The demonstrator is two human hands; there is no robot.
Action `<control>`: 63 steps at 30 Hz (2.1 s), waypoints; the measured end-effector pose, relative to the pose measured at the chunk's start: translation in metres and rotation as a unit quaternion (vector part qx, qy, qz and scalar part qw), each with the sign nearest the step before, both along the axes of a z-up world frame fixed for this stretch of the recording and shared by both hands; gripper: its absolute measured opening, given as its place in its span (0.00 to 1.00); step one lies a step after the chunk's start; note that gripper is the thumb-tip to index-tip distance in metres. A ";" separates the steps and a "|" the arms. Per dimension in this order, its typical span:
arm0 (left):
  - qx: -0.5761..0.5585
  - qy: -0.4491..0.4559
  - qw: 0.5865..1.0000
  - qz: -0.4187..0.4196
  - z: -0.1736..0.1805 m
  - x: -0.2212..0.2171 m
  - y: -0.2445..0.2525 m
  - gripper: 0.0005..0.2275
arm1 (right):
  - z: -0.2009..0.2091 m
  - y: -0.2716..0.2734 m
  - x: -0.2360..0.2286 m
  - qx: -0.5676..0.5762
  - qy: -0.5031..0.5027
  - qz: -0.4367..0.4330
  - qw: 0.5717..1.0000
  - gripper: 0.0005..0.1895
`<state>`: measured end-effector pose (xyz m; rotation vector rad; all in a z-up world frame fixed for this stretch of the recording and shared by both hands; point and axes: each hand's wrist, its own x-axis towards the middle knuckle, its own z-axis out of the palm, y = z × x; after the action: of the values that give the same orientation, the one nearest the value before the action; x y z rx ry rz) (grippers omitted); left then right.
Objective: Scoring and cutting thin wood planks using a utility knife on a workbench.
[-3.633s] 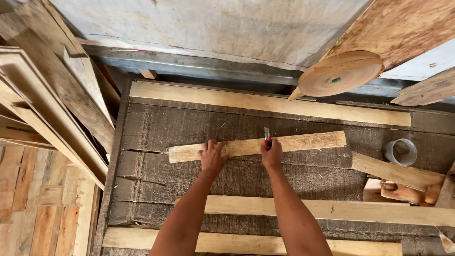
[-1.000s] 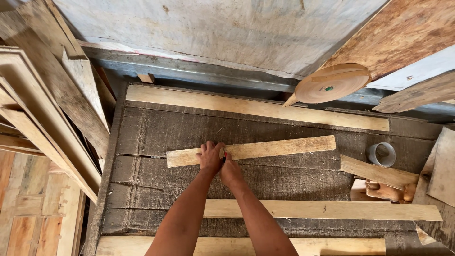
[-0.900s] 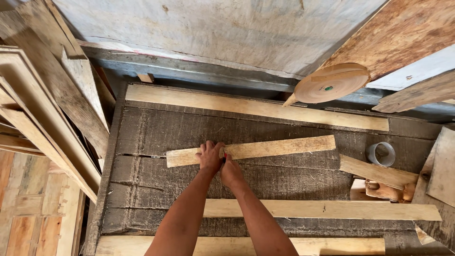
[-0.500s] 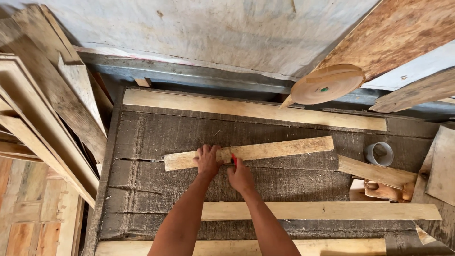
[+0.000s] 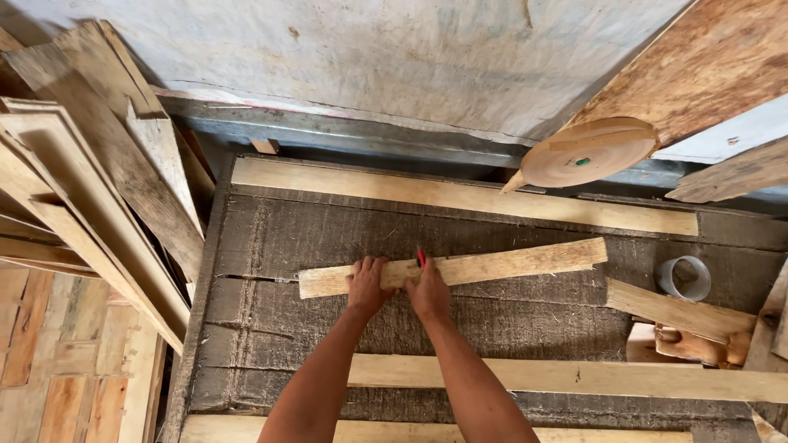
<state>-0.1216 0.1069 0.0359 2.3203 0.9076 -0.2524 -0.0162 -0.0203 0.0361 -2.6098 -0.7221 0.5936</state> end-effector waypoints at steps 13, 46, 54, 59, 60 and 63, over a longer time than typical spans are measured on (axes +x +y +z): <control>0.067 -0.076 0.995 -0.017 -0.028 -0.015 -0.013 0.24 | 0.018 -0.008 -0.038 0.091 0.125 0.017 0.988 0.36; 0.127 -0.059 0.988 -0.061 -0.034 -0.020 -0.018 0.22 | 0.037 0.008 -0.053 0.050 0.063 0.069 0.994 0.43; 0.114 -0.017 0.992 -0.054 -0.023 -0.017 -0.020 0.23 | 0.030 0.006 -0.056 -0.020 0.100 0.061 0.993 0.40; 0.107 -0.016 0.993 -0.051 -0.017 -0.017 -0.020 0.23 | 0.037 0.007 -0.056 -0.039 0.128 0.055 0.989 0.43; 0.108 -0.008 0.993 -0.056 -0.014 -0.016 -0.019 0.24 | 0.037 0.007 -0.055 -0.036 0.128 0.055 0.990 0.43; 0.113 -0.011 0.992 -0.048 -0.022 -0.015 -0.020 0.23 | 0.040 0.006 -0.055 -0.041 0.136 0.054 0.988 0.43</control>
<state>-0.1368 0.0869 0.0140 2.5741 0.8520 -0.1709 -0.0712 -0.0143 0.0762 -2.5043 -0.7659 1.0073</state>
